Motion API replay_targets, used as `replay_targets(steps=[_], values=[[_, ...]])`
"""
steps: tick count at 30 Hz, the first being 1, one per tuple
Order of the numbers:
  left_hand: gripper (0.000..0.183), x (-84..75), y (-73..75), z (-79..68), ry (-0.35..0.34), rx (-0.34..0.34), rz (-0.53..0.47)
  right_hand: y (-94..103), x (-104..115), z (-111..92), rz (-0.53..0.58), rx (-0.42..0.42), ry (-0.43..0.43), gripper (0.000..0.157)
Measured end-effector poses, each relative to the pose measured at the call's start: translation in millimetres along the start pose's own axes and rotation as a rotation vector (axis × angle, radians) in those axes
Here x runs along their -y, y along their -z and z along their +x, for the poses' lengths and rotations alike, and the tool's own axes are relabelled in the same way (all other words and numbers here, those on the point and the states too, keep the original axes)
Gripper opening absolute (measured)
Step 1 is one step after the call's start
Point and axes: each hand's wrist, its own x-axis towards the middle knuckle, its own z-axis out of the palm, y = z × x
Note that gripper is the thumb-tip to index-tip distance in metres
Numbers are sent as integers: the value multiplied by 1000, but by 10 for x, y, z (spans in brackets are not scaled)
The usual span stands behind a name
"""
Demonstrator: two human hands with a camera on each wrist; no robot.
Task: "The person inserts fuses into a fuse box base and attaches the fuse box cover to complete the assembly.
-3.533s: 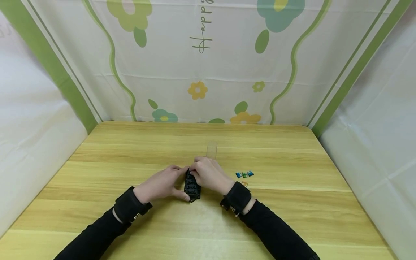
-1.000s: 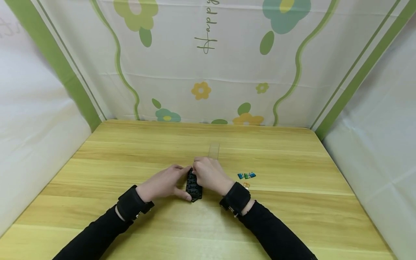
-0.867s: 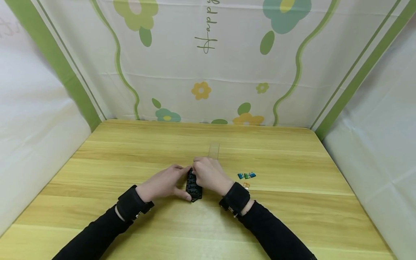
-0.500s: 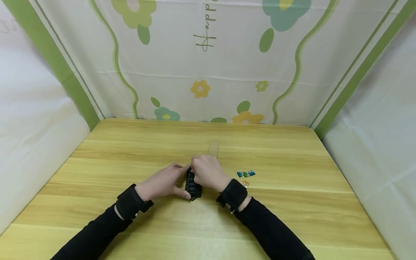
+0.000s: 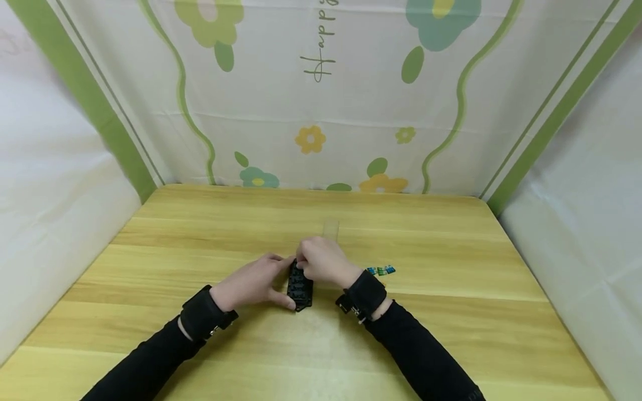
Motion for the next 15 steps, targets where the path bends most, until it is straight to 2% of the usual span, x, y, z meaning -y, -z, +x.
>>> replay_targets(steps=[4, 11, 15], values=[[101, -12, 6, 10, 11, 1, 1, 50, -9, 1, 67, 32, -30, 17], [101, -21, 9, 4, 11, 3, -2, 62, 19, 3, 72, 52, -77, 19], [103, -26, 3, 3, 18, 6, -5, 54, 8, 8, 137, 76, -131, 15]])
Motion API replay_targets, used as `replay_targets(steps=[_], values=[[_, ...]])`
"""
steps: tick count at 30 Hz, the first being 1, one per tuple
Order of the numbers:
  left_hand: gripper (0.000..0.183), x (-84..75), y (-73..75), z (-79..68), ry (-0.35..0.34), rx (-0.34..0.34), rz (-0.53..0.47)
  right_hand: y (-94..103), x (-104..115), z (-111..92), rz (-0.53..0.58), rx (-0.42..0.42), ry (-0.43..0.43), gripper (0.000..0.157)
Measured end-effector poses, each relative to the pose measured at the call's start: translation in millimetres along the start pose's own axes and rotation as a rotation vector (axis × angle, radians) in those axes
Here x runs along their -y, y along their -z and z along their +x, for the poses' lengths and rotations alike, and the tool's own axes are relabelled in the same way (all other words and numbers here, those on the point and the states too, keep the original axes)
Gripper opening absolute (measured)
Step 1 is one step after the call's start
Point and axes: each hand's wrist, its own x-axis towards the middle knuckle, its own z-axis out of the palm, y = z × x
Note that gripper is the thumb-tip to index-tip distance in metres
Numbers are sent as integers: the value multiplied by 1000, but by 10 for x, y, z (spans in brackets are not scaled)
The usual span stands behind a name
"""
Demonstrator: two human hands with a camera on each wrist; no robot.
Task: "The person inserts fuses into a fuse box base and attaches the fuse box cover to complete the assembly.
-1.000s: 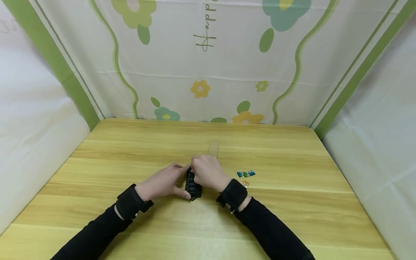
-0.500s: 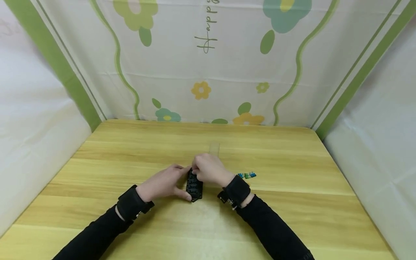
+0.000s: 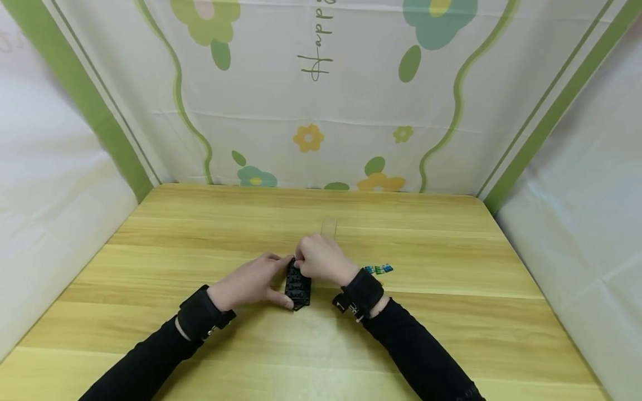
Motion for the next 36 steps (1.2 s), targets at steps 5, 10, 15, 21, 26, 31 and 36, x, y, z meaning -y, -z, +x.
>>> replay_targets(steps=[5, 10, 15, 21, 26, 31, 36], values=[[103, 14, -7, -3, 0, -2, 0, -8, -38, 22, 85, 26, -29, 16], [102, 7, 5, 8, -9, -6, 9, 0, -50, 22, 61, -13, 26, 28], [103, 8, 3, 10, -11, -12, 15, -1, -48, 23, 14, -39, 65, 33], [102, 18, -19, -1, -14, -10, 24, -40, -57, 27, -51, -58, 89, 27], [102, 8, -6, -3, -15, -12, 27, -57, -49, 19, -108, -72, 97, 25], [101, -1, -5, -1, -25, -25, 37, -78, -28, 11, -187, -83, 116, 27], [99, -2, -9, -2, -35, -35, 39, -105, -10, 11, -238, -96, 135, 25]])
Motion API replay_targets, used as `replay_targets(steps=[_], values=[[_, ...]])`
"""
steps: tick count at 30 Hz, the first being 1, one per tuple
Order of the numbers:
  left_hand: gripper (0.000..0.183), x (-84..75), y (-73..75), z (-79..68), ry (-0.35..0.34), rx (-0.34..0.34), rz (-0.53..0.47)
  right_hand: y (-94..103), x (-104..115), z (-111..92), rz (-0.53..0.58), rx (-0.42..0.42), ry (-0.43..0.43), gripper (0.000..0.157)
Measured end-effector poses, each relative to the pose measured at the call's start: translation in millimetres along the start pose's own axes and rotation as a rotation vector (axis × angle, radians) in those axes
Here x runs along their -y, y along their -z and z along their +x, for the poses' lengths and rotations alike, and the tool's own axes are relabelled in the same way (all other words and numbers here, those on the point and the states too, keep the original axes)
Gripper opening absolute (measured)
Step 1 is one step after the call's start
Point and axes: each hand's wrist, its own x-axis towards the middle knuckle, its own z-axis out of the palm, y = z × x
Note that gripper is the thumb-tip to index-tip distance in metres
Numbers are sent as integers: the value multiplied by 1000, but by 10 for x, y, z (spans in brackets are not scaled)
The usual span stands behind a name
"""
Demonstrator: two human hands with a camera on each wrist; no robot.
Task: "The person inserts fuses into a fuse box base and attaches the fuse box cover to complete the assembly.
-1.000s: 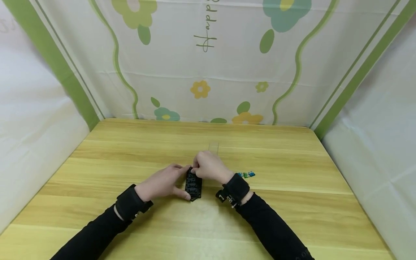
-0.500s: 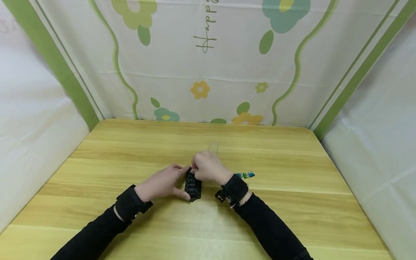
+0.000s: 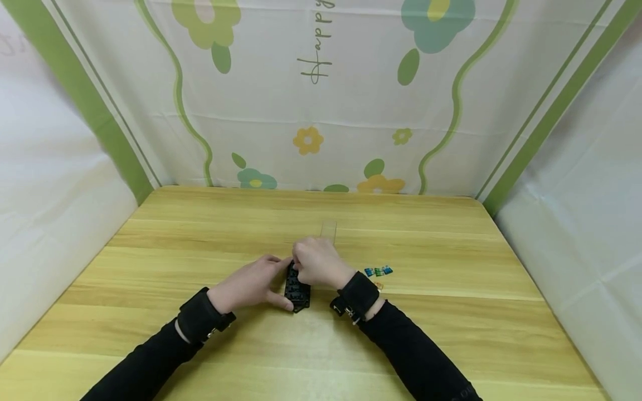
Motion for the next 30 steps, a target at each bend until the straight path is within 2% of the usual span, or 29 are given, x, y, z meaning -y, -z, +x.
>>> replay_targets(steps=[4, 9, 13, 21, 27, 30], values=[[98, 5, 2, 4, -3, 4, -3, -10, 1, 3, -3, -24, 22, 22], [99, 5, 9, 9, -12, -10, -8, -15, -7, 7, -10, -37, 40, 28], [100, 0, 4, 4, 2, 0, -9, 19, -21, -1, 11, -2, 35, 29], [104, -3, -4, 17, 11, 6, -40, 151, -97, -16, 177, 134, -41, 17], [105, 3, 4, 18, 23, 14, -39, 139, -105, 2, 170, 138, -39, 9], [105, 0, 0, 13, 24, 17, -39, 107, -96, -1, 150, 112, -27, 11]])
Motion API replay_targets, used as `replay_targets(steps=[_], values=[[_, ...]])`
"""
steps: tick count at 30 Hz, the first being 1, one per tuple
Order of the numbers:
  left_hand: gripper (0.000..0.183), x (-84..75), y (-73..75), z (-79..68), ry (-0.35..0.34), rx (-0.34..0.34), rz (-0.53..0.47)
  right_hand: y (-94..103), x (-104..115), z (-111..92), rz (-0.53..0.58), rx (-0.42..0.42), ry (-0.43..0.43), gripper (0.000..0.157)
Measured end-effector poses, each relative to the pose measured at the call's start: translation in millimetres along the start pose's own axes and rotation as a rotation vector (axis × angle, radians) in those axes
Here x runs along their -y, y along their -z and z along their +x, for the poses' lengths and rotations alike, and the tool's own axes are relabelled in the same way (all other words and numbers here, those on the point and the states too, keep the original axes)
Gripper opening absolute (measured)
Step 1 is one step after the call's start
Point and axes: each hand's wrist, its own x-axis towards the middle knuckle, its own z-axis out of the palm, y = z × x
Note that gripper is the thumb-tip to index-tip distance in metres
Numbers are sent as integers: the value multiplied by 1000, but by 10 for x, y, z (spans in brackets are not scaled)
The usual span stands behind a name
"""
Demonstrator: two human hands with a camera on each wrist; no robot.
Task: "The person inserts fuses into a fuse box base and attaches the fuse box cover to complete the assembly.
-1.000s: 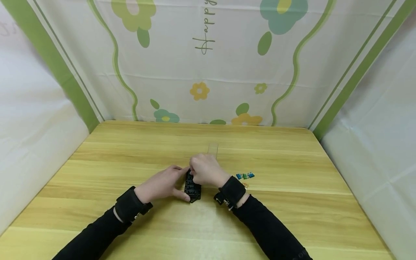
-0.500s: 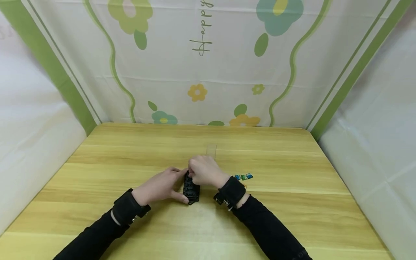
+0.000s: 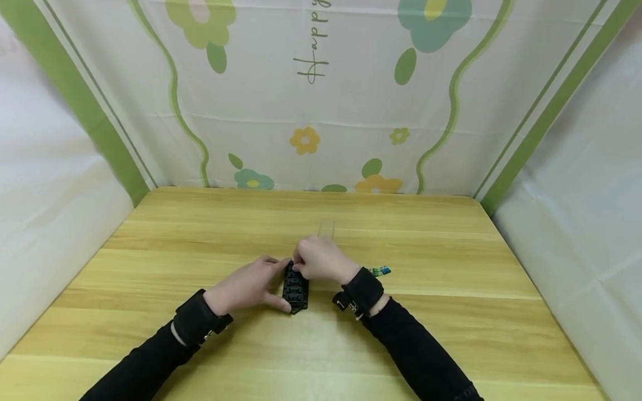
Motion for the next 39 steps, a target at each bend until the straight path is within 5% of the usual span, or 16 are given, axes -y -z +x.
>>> replay_targets(steps=[13, 28, 39], values=[[100, -6, 2, 1, -26, -20, 23, -51, 89, 3, -81, -69, 65, 31], [103, 12, -17, -15, -13, -8, 4, -17, 36, -2, -49, 2, 14, 11], [101, 8, -4, -16, -10, -7, 2, -27, 76, 2, -48, -25, -3, 21]])
